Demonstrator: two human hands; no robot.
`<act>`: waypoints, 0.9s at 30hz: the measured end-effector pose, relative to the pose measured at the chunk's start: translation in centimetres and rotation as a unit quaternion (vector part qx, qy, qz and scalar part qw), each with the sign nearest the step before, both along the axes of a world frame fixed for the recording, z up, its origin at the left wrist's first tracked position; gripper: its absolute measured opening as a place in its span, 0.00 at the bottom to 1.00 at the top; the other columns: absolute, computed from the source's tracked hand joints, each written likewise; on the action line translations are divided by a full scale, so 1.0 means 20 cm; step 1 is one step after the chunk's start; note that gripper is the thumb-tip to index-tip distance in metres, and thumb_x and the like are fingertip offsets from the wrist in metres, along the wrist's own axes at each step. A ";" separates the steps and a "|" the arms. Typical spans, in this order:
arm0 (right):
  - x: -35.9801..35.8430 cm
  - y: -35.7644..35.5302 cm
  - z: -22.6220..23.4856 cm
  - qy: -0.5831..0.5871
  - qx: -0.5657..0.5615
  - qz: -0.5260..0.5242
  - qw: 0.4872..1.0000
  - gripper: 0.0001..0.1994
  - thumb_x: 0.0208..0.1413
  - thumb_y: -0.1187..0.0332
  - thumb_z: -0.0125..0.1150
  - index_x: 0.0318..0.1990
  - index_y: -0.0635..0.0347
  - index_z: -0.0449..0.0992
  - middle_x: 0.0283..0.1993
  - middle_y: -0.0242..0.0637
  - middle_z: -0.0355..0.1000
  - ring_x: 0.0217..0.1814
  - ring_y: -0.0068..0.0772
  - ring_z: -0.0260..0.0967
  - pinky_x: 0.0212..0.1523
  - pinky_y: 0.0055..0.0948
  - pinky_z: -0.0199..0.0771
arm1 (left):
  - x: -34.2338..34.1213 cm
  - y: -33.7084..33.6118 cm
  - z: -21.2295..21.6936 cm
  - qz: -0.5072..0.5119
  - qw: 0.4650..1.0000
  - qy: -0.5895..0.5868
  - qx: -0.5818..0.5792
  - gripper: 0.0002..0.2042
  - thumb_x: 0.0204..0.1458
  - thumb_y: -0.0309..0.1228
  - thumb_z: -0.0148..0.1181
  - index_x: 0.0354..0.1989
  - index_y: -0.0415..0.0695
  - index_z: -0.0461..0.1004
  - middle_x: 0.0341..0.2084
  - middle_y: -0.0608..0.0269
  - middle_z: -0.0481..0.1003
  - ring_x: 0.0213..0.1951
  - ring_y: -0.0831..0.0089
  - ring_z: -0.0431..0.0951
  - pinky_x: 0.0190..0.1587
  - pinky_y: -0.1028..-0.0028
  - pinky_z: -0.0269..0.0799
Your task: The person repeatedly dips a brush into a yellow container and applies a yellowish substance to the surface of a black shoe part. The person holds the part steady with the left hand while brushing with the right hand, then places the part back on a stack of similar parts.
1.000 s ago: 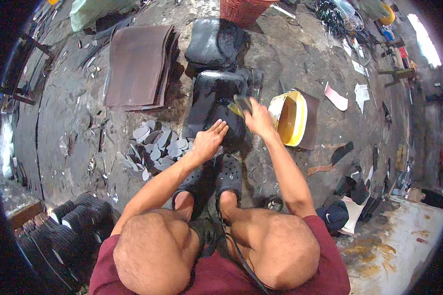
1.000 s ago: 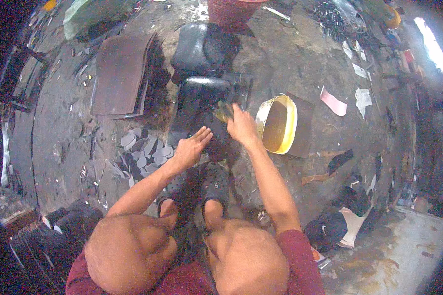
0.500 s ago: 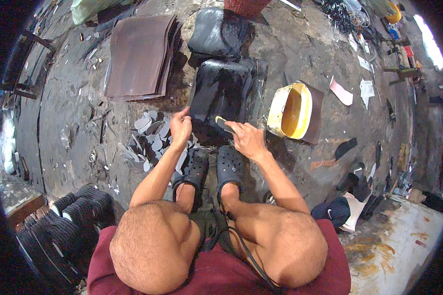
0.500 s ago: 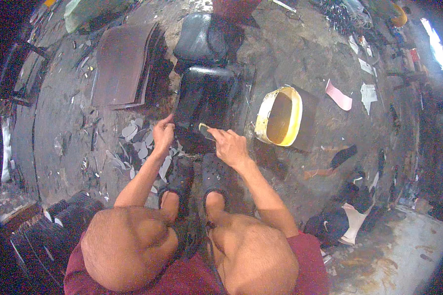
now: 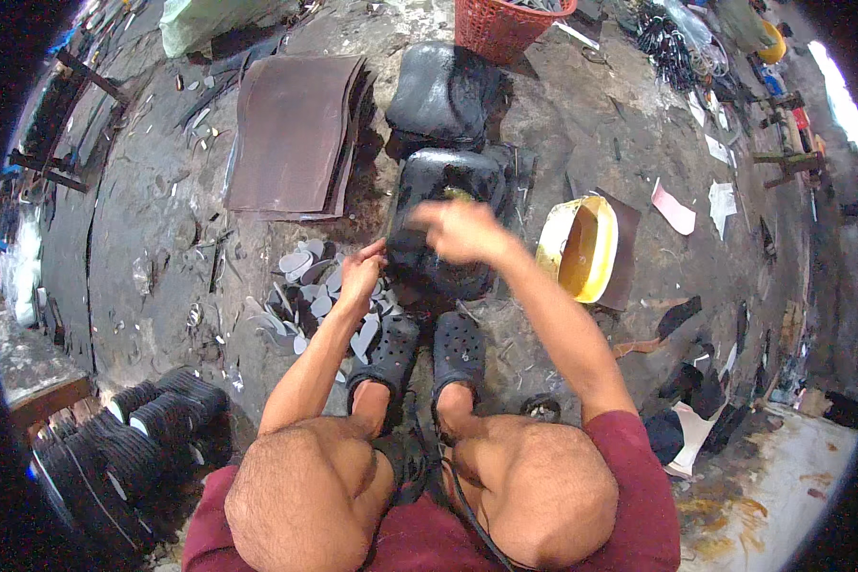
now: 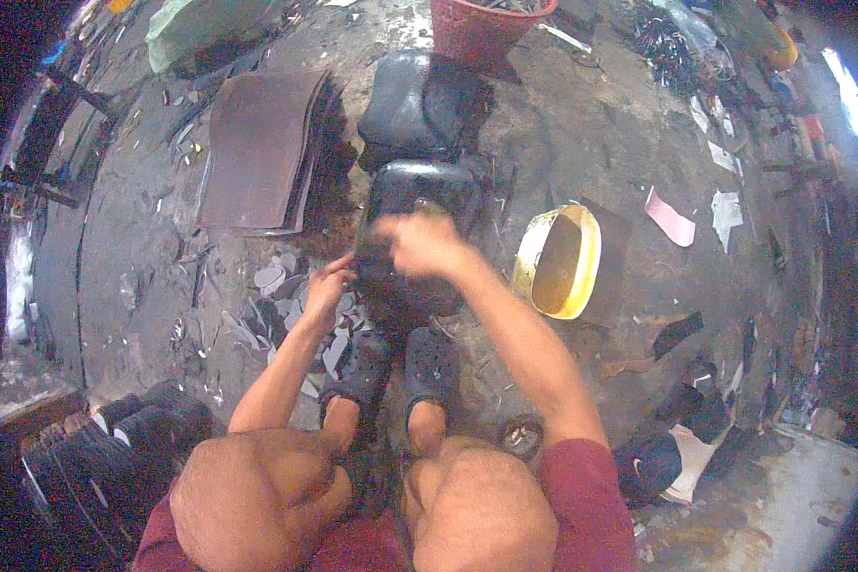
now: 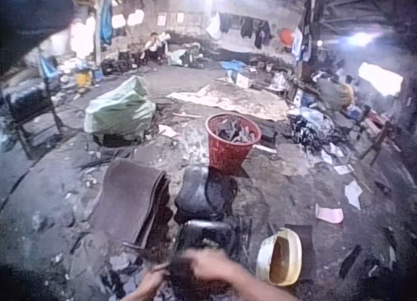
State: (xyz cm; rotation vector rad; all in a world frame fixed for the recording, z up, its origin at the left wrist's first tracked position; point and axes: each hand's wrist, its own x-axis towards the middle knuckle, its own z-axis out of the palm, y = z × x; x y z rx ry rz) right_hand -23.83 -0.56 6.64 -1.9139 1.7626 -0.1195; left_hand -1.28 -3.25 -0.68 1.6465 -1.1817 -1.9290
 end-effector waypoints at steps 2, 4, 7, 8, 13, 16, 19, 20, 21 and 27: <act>-0.17 -0.24 0.17 0.102 0.003 -0.125 0.987 0.25 0.53 0.66 0.57 0.60 0.32 0.74 0.49 0.42 0.80 0.51 0.49 0.79 0.52 0.50 0.77 | 0.01 -0.02 0.00 -0.011 1.000 -0.007 0.004 0.26 0.49 0.24 0.57 0.60 0.41 0.76 0.57 0.55 0.76 0.59 0.66 0.72 0.65 0.67 0.60; -0.46 -0.30 0.02 0.050 -0.034 -0.206 0.977 0.27 0.54 0.68 0.56 0.62 0.29 0.73 0.52 0.41 0.80 0.54 0.50 0.78 0.52 0.50 0.76 | -0.06 0.00 -0.02 -0.033 0.999 0.009 0.002 0.25 0.49 0.24 0.57 0.60 0.40 0.76 0.57 0.55 0.76 0.59 0.66 0.72 0.65 0.67 0.60; -0.35 -0.25 -0.06 0.086 0.015 -0.165 0.983 0.25 0.57 0.67 0.56 0.61 0.24 0.73 0.52 0.41 0.79 0.53 0.50 0.77 0.52 0.50 0.77 | -0.03 0.00 -0.08 -0.030 0.999 0.006 -0.016 0.25 0.49 0.23 0.56 0.59 0.40 0.76 0.54 0.56 0.77 0.55 0.67 0.73 0.62 0.67 0.63; -0.33 -0.18 -0.10 0.077 -0.014 -0.154 0.985 0.26 0.55 0.70 0.55 0.60 0.25 0.74 0.51 0.41 0.79 0.52 0.51 0.77 0.51 0.51 0.77 | -0.03 0.00 -0.06 -0.031 0.999 -0.001 -0.020 0.25 0.49 0.23 0.56 0.59 0.40 0.77 0.52 0.56 0.78 0.54 0.68 0.74 0.60 0.68 0.64; -0.03 0.17 -0.10 0.009 -0.029 -0.114 0.993 0.27 0.50 0.72 0.56 0.57 0.28 0.77 0.48 0.39 0.80 0.48 0.49 0.79 0.47 0.50 0.79 | 0.00 0.02 -0.11 -0.004 1.000 0.020 -0.011 0.24 0.49 0.23 0.55 0.57 0.40 0.78 0.48 0.58 0.80 0.45 0.70 0.77 0.49 0.70 0.72; 0.14 0.39 -0.09 0.012 -0.079 -0.109 0.991 0.25 0.53 0.72 0.56 0.58 0.33 0.76 0.52 0.35 0.78 0.49 0.48 0.78 0.46 0.50 0.80 | -0.03 0.02 -0.03 -0.020 1.000 -0.018 0.007 0.24 0.49 0.22 0.54 0.58 0.40 0.77 0.50 0.57 0.79 0.45 0.68 0.77 0.49 0.69 0.72; 0.28 0.55 -0.12 0.037 -0.112 -0.098 0.988 0.28 0.51 0.74 0.58 0.60 0.32 0.75 0.60 0.33 0.72 0.57 0.45 0.73 0.52 0.46 0.79 | -0.01 0.04 -0.05 0.026 0.999 0.034 -0.006 0.25 0.49 0.19 0.51 0.59 0.39 0.76 0.40 0.63 0.79 0.37 0.75 0.74 0.42 0.75 0.69; 0.30 0.60 -0.16 0.056 -0.142 -0.081 0.985 0.28 0.50 0.74 0.58 0.59 0.33 0.75 0.60 0.33 0.72 0.57 0.44 0.72 0.51 0.44 0.80 | -0.01 0.05 -0.07 0.039 0.998 0.051 -0.017 0.25 0.50 0.19 0.50 0.59 0.38 0.76 0.35 0.65 0.79 0.32 0.78 0.72 0.37 0.78 0.68; 0.30 0.63 -0.16 0.078 -0.172 -0.066 0.980 0.28 0.50 0.75 0.58 0.59 0.33 0.76 0.60 0.32 0.72 0.58 0.43 0.72 0.50 0.42 0.81 | -0.02 0.04 -0.04 0.036 0.998 0.036 -0.026 0.24 0.50 0.17 0.48 0.57 0.38 0.77 0.39 0.62 0.80 0.34 0.79 0.74 0.39 0.77 0.70; 0.28 0.72 -0.20 0.093 -0.193 -0.030 0.976 0.30 0.47 0.74 0.61 0.60 0.33 0.75 0.61 0.32 0.71 0.61 0.43 0.70 0.56 0.42 0.78 | -0.05 0.02 0.02 -0.082 0.990 0.050 -0.103 0.14 0.53 0.20 0.59 0.49 0.38 0.80 0.43 0.59 0.81 0.40 0.76 0.79 0.45 0.75 0.75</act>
